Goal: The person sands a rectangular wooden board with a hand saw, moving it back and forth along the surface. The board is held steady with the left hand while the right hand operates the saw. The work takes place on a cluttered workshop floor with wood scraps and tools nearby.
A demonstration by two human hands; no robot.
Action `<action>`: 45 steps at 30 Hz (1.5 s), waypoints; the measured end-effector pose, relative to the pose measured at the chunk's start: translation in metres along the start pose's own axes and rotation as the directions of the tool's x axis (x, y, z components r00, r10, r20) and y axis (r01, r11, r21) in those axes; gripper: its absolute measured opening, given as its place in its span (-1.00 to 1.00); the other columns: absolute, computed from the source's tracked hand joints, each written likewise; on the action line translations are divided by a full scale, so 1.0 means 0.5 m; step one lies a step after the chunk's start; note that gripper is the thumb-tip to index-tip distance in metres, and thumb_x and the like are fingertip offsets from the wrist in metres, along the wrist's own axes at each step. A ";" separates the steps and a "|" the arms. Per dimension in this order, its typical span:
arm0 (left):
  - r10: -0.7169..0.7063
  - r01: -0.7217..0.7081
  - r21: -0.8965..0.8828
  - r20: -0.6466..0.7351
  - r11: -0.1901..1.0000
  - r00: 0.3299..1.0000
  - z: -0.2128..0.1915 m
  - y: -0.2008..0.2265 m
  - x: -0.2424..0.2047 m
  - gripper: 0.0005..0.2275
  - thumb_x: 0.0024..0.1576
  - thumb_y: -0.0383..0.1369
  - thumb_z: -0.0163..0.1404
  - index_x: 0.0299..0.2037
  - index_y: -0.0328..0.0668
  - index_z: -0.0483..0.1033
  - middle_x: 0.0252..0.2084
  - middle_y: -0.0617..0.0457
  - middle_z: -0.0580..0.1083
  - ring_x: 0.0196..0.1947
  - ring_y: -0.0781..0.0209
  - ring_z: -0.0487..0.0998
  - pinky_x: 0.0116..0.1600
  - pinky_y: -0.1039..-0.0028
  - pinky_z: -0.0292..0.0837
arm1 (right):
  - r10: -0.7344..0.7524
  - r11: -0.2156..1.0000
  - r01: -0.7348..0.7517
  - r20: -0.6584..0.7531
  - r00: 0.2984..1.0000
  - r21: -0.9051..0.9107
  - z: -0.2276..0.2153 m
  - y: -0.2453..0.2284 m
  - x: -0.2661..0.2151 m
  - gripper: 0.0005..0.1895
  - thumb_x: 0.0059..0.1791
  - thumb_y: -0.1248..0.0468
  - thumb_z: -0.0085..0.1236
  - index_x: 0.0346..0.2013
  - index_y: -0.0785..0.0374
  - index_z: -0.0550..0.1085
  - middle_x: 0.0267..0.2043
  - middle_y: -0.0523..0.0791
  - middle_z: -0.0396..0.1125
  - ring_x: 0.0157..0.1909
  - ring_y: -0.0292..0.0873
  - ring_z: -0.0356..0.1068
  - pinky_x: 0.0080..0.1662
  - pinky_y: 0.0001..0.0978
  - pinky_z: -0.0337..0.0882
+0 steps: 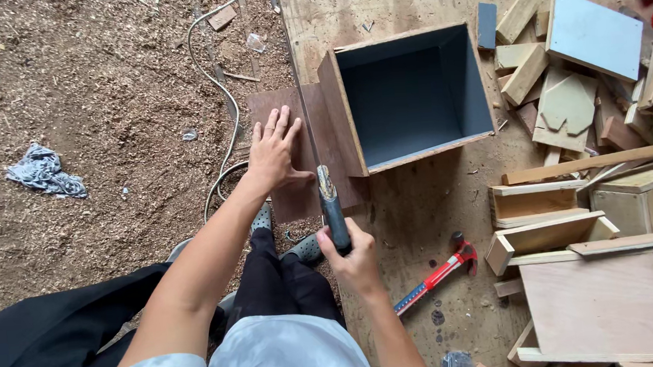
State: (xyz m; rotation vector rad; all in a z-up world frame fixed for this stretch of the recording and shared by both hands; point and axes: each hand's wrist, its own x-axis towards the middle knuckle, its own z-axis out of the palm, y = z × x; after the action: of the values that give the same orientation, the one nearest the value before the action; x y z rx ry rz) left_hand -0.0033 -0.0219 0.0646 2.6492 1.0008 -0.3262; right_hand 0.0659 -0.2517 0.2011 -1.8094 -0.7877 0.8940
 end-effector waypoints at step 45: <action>0.051 -0.064 0.115 0.106 0.991 0.993 -0.007 0.014 0.024 0.34 -0.41 0.40 0.27 0.52 -0.28 -0.09 0.57 -0.25 -0.17 0.56 -0.17 -0.18 0.45 -0.19 -0.10 | 0.141 0.990 -0.143 -0.145 0.979 0.001 -0.025 -0.021 -0.093 -0.76 -0.05 0.33 0.15 -0.59 0.35 0.42 -0.71 -0.19 0.22 -0.63 -0.37 0.21 -0.55 -0.35 0.18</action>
State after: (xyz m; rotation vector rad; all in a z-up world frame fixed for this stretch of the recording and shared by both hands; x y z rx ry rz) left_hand 0.0106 -0.0184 0.0654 2.7292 0.8973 -0.5182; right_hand 0.0506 -0.2918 0.2254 -1.9341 -0.5774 0.8390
